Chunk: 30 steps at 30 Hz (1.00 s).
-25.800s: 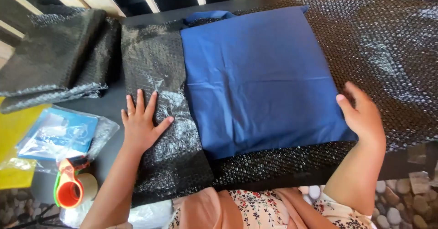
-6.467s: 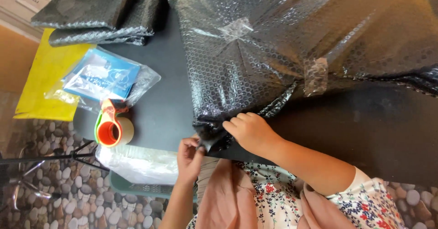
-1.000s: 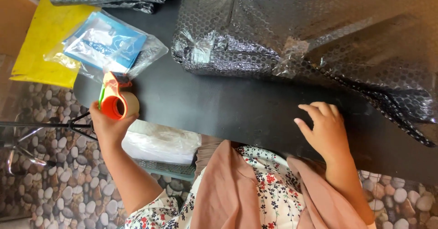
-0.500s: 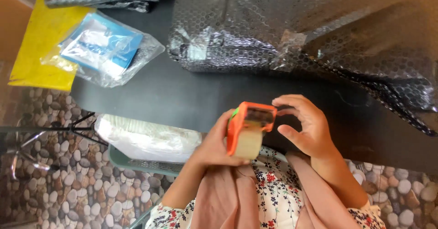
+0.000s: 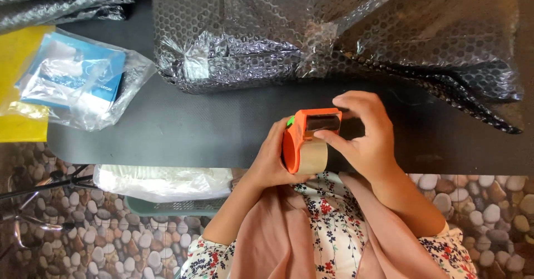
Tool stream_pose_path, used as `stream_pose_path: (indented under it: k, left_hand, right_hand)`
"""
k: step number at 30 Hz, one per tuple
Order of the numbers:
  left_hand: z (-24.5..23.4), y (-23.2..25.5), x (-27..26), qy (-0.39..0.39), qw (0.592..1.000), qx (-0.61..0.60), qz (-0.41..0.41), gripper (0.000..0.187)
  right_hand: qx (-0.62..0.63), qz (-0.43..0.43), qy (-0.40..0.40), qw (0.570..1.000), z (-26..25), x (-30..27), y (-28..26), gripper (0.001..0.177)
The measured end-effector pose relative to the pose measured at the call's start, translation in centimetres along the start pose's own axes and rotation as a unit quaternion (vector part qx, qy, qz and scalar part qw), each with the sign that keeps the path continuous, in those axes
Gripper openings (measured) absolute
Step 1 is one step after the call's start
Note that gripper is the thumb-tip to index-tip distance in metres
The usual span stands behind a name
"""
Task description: Wrapping a blue item in black bubble wrap and securing it with clear tape from a dispenser.
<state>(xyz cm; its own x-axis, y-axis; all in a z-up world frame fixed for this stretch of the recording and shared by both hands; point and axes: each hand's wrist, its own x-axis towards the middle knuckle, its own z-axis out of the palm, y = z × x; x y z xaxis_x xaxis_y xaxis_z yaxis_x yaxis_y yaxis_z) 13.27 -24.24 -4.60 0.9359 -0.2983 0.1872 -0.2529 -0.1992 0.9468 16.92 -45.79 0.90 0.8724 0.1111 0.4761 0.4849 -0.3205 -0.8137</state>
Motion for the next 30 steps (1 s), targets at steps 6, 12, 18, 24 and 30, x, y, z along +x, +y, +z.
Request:
stream_pose_path:
  k: [6,12,18,24,30]
  left_hand:
    - [-0.1,0.3,0.1,0.013,0.999,0.005,0.031,0.125]
    - [1.6,-1.9,-1.2,0.126,0.980,0.064,0.140,0.126]
    - [4.1,-7.0,-3.4,0.108,0.936,0.145,0.301,0.042]
    - [3.4,-4.0,-3.3,0.069,0.941,0.127,0.306,0.043]
    - [2.5,-1.1,-5.3,0.049,0.965,0.117,0.229,0.046]
  right_hand:
    - [-0.156,-0.091,0.029,0.983,0.1,-0.4,-0.3,0.018]
    - [-0.171,-0.161,0.060,0.970,0.8,-0.4,0.4,0.008]
    - [-0.217,-0.211,0.076,0.950,1.8,0.0,-0.8,0.013]
    - [-0.253,-0.224,0.060,0.939,2.0,-0.3,-2.6,0.017]
    - [-0.239,-0.159,0.004,0.958,0.9,-2.1,-3.4,0.017]
